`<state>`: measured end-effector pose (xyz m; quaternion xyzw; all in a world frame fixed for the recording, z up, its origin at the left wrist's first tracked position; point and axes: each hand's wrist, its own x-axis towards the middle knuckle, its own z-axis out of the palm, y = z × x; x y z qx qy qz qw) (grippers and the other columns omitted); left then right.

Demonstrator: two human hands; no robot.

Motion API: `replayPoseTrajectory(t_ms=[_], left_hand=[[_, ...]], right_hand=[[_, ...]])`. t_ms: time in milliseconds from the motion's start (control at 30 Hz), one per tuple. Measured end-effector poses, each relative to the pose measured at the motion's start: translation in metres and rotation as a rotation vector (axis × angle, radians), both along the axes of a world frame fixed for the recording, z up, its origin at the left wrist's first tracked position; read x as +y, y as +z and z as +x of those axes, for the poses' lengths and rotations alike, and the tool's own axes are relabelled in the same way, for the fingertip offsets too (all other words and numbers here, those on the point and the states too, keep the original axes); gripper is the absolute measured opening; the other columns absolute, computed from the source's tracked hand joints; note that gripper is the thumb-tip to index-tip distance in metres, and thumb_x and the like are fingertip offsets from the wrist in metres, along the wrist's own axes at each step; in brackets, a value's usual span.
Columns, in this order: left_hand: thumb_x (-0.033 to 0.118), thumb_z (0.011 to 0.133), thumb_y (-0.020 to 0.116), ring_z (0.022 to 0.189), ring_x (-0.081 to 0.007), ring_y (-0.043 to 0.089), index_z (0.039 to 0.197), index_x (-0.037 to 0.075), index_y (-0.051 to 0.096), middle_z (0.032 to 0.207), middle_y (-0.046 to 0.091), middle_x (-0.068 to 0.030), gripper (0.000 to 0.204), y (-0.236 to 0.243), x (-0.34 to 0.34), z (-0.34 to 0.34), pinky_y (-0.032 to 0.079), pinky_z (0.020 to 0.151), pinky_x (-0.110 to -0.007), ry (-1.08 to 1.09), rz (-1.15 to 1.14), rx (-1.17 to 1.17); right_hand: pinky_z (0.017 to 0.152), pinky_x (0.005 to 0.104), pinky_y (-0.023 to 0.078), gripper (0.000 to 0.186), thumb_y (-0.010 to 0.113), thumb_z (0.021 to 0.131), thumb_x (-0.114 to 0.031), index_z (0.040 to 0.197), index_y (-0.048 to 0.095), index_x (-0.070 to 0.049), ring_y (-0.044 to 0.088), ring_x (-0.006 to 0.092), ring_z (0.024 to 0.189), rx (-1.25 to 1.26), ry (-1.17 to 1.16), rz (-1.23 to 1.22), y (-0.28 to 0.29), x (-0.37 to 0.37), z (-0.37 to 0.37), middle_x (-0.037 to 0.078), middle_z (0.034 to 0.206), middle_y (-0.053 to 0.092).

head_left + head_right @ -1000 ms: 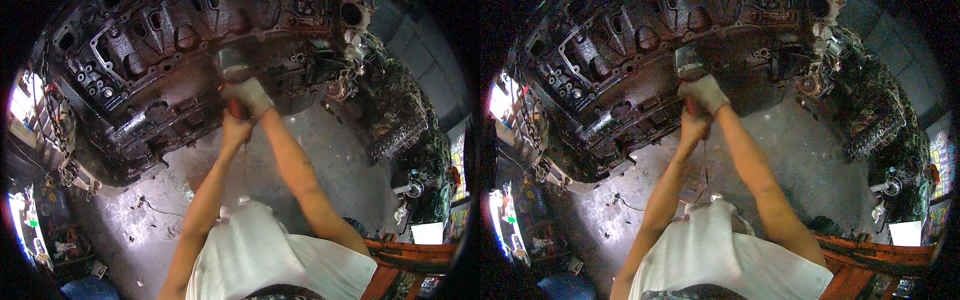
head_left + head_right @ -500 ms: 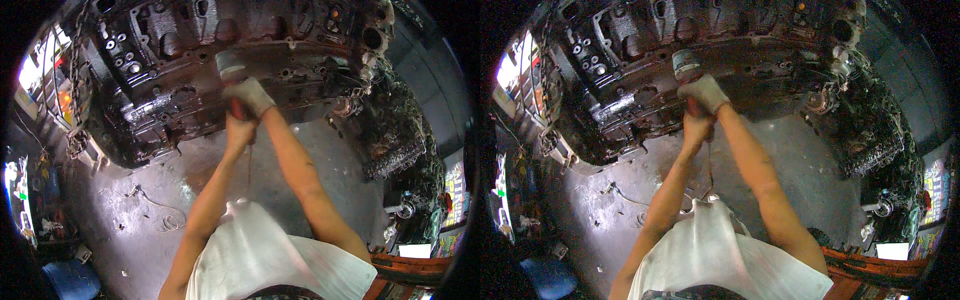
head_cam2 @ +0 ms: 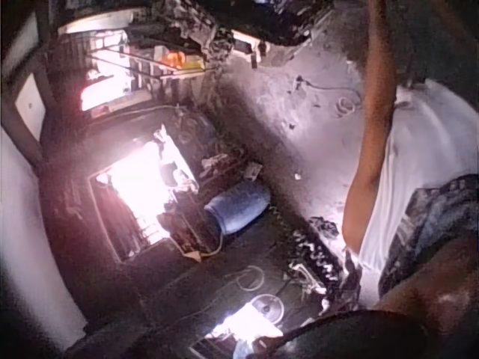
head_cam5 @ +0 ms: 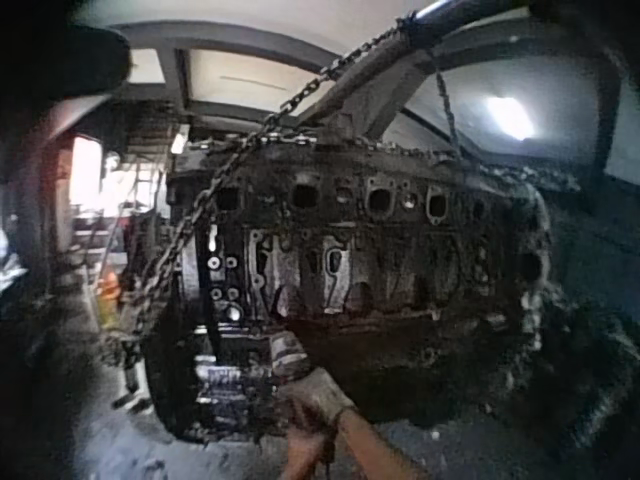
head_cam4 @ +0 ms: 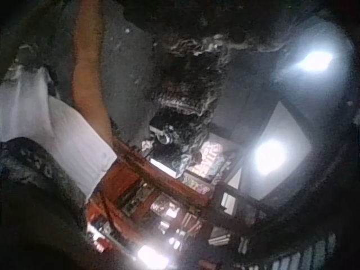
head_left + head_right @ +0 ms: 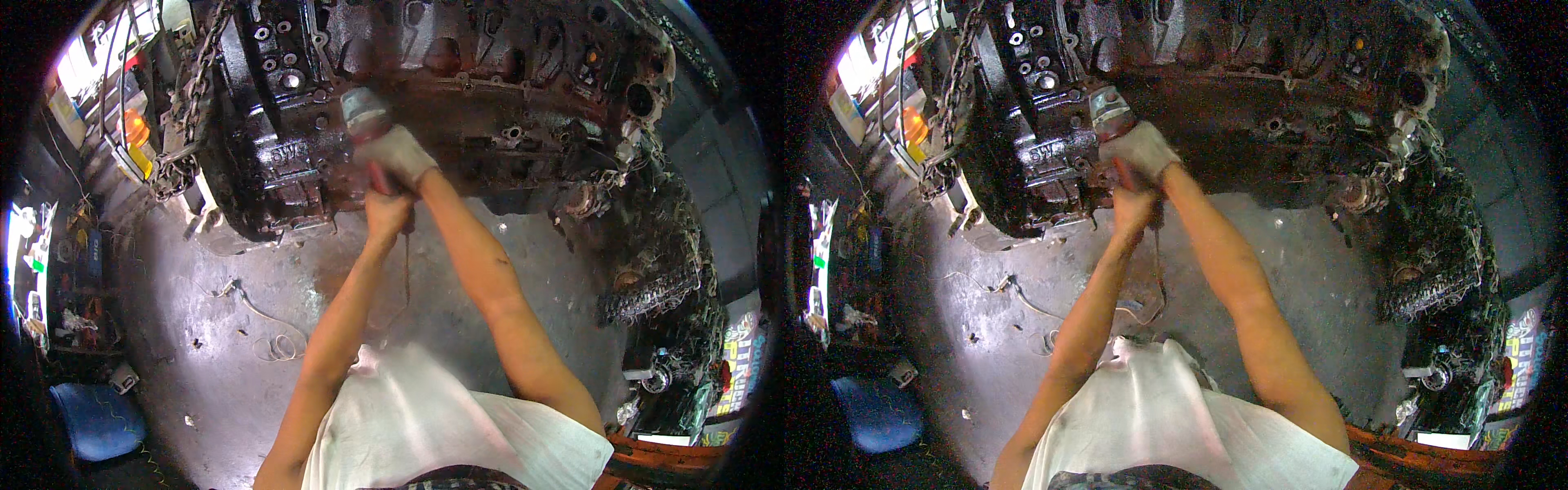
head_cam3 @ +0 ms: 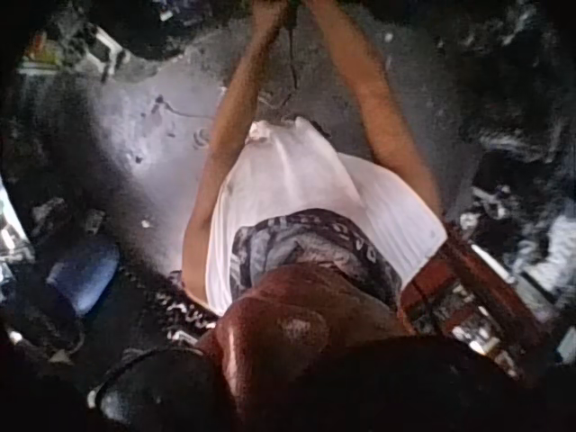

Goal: The person uses a handheld grinder to sand and smooth the surface of a large engine block.

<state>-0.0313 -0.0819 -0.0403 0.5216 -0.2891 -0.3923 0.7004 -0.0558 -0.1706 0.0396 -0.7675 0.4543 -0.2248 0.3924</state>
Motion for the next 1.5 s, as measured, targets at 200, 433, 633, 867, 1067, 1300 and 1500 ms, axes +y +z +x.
replayPoseTrajectory(t_ms=[200,433,633,867,1067,1300,1500], left_hand=[[0.013,0.066,0.077,0.055,-0.02,0.062,0.106,-0.006,0.056,0.073,0.063,-0.0101,0.049,-0.026,-0.022,-0.011,0.048,0.048,-0.034,-0.183,0.15,0.043],[0.015,0.062,0.079,0.084,-0.0262,0.067,0.121,-0.01,0.045,0.091,0.066,-0.0166,0.072,-0.07,-0.046,-0.033,0.052,0.075,-0.036,0.149,-0.14,-0.427],[0.015,0.061,0.081,0.086,-0.0241,0.066,0.114,-0.008,0.054,0.094,0.068,-0.0159,0.064,-0.037,-0.018,-0.011,0.051,0.076,-0.036,-0.025,0.167,-0.051],[0.016,0.072,0.074,0.072,-0.0219,0.065,0.118,-0.005,0.055,0.083,0.066,-0.0137,0.053,-0.043,-0.018,0.01,0.053,0.064,-0.036,-0.059,-0.018,-0.224],[0.017,0.063,0.077,0.101,-0.0235,0.061,0.129,-0.004,0.044,0.114,0.062,-0.0185,0.076,-0.083,-0.011,0.005,0.049,0.086,-0.036,-0.099,0.025,-0.473],[0.016,0.066,0.079,0.098,-0.0226,0.061,0.117,0.0,0.049,0.108,0.063,-0.0147,0.062,-0.082,0.038,-0.009,0.049,0.084,-0.035,-0.329,0.062,-0.357],[0.011,0.069,0.078,0.094,-0.0196,0.06,0.116,0.001,0.048,0.108,0.062,-0.0115,0.056,-0.14,0.035,-0.004,0.048,0.083,-0.034,-0.231,0.035,-0.383]], right_hand=[[0.063,0.0309,0.05,0.039,0.079,0.062,-0.03,0.082,0.071,0.002,0.061,0.011,0.071,-0.016,-0.024,-0.132,-0.011,-0.016,-0.026,0.009,0.079,0.071],[0.067,0.0301,0.05,0.036,0.079,0.066,-0.028,0.087,0.071,0.001,0.063,0.0122,0.074,-0.184,-0.054,0.038,-0.034,-0.027,-0.044,0.01,0.081,0.07],[0.068,0.0349,0.052,0.05,0.079,0.059,-0.037,0.085,0.07,0.005,0.067,0.0164,0.078,0.076,-0.05,-0.058,-0.015,-0.007,-0.017,0.014,0.084,0.071],[0.068,0.0332,0.053,0.043,0.077,0.063,-0.034,0.085,0.071,0.002,0.067,0.0151,0.08,0.002,-0.092,-0.092,-0.008,0.011,-0.011,0.013,0.085,0.072],[0.066,0.0326,0.05,0.027,0.075,0.065,-0.024,0.083,0.071,-0.004,0.064,0.0144,0.075,0.251,0.057,-0.908,-0.074,0.002,-0.045,0.008,0.083,0.071],[0.072,0.0362,0.055,0.035,0.079,0.057,-0.027,0.083,0.067,-0.007,0.066,0.0208,0.078,-0.315,-0.275,-0.069,-0.111,0.044,-0.055,0.009,0.082,0.069],[0.073,0.036,0.054,0.036,0.079,0.057,-0.027,0.085,0.066,-0.007,0.066,0.0208,0.079,-0.381,-0.217,-0.049,-0.139,0.054,-0.051,0.009,0.083,0.069]])
